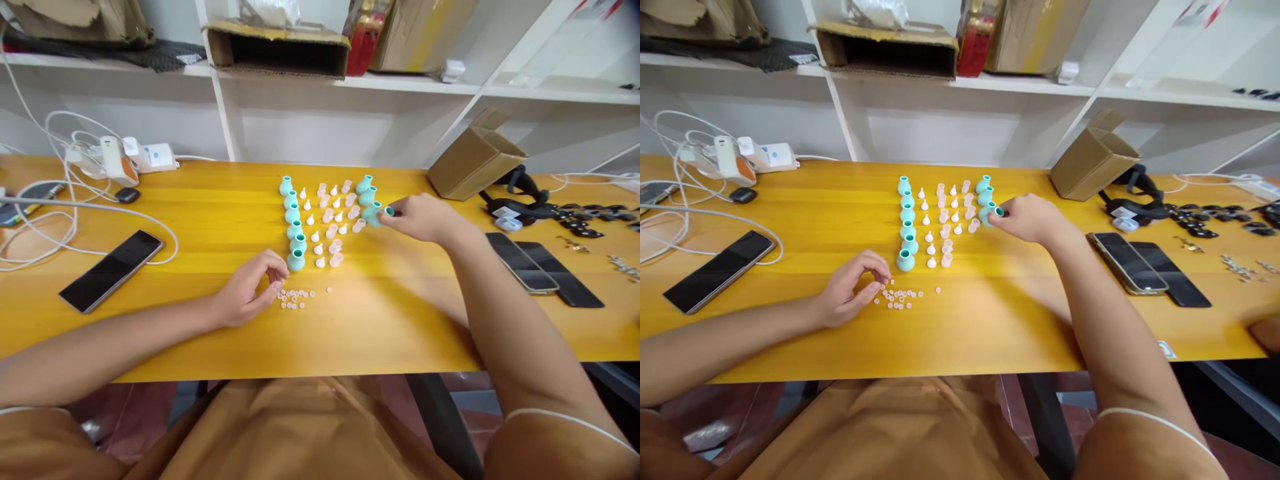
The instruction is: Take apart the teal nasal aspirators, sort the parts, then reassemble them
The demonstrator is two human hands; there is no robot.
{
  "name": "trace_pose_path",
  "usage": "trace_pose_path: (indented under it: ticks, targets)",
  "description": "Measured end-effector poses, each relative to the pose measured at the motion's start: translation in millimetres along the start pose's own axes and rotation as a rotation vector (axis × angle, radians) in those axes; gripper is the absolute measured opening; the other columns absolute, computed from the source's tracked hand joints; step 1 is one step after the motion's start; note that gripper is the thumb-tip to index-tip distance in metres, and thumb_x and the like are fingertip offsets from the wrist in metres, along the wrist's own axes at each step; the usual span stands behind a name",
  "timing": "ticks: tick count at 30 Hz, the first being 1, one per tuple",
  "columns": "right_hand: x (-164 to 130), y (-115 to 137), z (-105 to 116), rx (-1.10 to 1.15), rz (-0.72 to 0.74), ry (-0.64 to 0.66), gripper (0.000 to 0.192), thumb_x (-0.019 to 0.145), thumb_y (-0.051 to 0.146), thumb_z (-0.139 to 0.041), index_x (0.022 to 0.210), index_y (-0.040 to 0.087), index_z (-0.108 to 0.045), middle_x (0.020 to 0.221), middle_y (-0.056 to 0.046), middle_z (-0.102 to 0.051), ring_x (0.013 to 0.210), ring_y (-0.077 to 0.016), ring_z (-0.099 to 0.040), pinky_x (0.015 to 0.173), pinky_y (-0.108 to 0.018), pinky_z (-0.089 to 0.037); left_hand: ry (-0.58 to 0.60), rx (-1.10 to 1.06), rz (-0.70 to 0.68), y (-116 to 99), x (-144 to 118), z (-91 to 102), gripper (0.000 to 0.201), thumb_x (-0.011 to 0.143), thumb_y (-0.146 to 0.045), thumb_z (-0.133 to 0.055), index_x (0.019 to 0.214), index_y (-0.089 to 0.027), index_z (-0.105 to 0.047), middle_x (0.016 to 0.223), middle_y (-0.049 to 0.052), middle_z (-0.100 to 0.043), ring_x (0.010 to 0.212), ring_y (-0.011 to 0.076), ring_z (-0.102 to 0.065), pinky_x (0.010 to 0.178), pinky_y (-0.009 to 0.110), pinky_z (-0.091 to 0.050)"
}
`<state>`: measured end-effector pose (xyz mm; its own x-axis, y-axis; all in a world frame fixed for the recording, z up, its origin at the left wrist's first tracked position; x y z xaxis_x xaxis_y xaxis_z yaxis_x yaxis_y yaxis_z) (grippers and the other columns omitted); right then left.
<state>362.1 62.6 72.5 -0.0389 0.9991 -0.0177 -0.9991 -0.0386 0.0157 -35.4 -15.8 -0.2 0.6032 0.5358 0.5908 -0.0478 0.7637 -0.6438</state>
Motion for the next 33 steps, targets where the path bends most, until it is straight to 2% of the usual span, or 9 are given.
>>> trace_pose_path:
  ticks: [4,8,11,15,17,20,25,28,33]
  targets:
    - [12.5,3.7,-17.2,-0.132,-0.074,0.124,0.046,0.097,0.059,-0.053,0.071,0.022,-0.063,0.079,-0.012,-0.072,0.078,-0.028,-0.067,0.064,-0.035,-0.036,0.007,0.0,0.045,-1.7,-0.2,-1.3,0.011,0.109,-0.018,-0.052,0.117,-0.022,-0.059,0.103,0.005,-0.066,0.088,0.0169,-0.064,0.081,0.032,-0.057]
    - [15.7,-3.8,-20.0,-0.12,-0.066,0.163,0.053,0.101,0.065,-0.048,0.077,0.022,-0.068,0.084,-0.013,-0.075,0.081,-0.0293,-0.069,0.066,-0.036,-0.039,-0.068,0.061,0.138,2.4,3.6,2.8,0.016,0.104,-0.011,-0.055,0.114,-0.022,-0.059,0.1,0.003,-0.067,0.086,0.0151,-0.066,0.079,0.029,-0.056]
    - [15.5,-17.6,-18.0,-0.023,-0.056,0.145,0.066,0.102,0.076,-0.041,0.073,0.023,-0.067,0.079,-0.012,-0.073,0.076,-0.028,-0.067,0.066,-0.036,-0.039,-0.18,0.19,0.227,21.5,12.2,21.2,0.024,0.094,-0.006,-0.058,0.111,-0.022,-0.062,0.099,0.002,-0.068,0.083,0.0146,-0.064,0.077,0.028,-0.053]
    - [22.2,-35.9,-22.4,0.109,-0.074,-0.21,0.059,0.11,0.061,-0.034,0.077,0.023,-0.064,0.073,-0.012,-0.069,0.073,-0.0272,-0.064,0.066,-0.037,-0.039,-0.24,0.402,0.416,67.3,23.9,62.4,0.028,0.083,-0.007,-0.056,0.105,-0.021,-0.066,0.093,0.001,-0.07,0.075,0.0153,-0.058,0.072,0.029,-0.05]
    - [28.9,-44.1,-32.0,0.093,-0.131,-0.41,0.046,0.11,0.05,-0.038,0.085,0.022,-0.065,0.08,-0.013,-0.072,0.078,-0.0289,-0.066,0.067,-0.037,-0.039,-0.184,0.514,0.536,89.7,27.0,81.2,0.025,0.083,-0.01,-0.056,0.103,-0.02,-0.067,0.095,0.003,-0.072,0.079,0.0179,-0.062,0.077,0.032,-0.054]
    - [41.7,-57.5,-57.2,0.115,-0.199,-0.505,0.032,0.107,0.04,-0.044,0.105,0.021,-0.069,0.101,-0.016,-0.077,0.091,-0.0333,-0.071,0.075,-0.04,-0.047,-0.138,0.564,0.566,110.8,28.3,101.4,0.022,0.083,-0.012,-0.055,0.099,-0.018,-0.069,0.098,0.008,-0.075,0.088,0.0236,-0.068,0.087,0.04,-0.058]
    - [65.0,-78.9,-101.6,0.157,-0.128,-0.423,0.047,0.104,0.03,-0.04,0.139,0.013,-0.067,0.145,-0.024,-0.065,0.133,-0.0391,-0.064,0.109,-0.053,-0.054,0.041,0.913,0.516,124.4,21.5,115.1,0.043,0.099,-0.03,-0.052,0.134,-0.013,-0.071,0.143,0.018,-0.069,0.141,0.0382,-0.055,0.128,0.057,-0.04]
    - [76.1,-86.1,-114.8,0.151,-0.136,-0.334,0.056,0.106,0.043,-0.04,0.15,0.016,-0.063,0.163,-0.021,-0.056,0.151,-0.0425,-0.051,0.125,-0.063,-0.044,0.124,0.998,0.6,131.2,15.6,115.6,0.063,0.107,-0.043,-0.043,0.156,-0.008,-0.058,0.167,0.022,-0.052,0.155,0.0439,-0.044,0.132,0.061,-0.036]
    - [85.2,-90.5,-120.9,0.145,-0.15,-0.124,0.078,0.107,0.066,-0.029,0.172,0.024,-0.041,0.183,-0.01,-0.033,0.169,-0.0404,-0.029,0.136,-0.069,-0.026,0.179,1.0,0.594,135.0,12.7,113.5,0.067,0.108,-0.046,-0.039,0.163,-0.01,-0.053,0.174,0.02,-0.047,0.161,0.0425,-0.039,0.135,0.059,-0.033]
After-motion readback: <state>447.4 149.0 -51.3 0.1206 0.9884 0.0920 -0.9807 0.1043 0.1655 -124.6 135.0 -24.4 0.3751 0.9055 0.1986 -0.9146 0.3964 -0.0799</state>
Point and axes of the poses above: each hand's wrist, its own x-axis towards the middle knuckle, its own z-axis out of the back of the hand, y = z × x, the point moved 1 cm from there along x, towards the middle knuckle
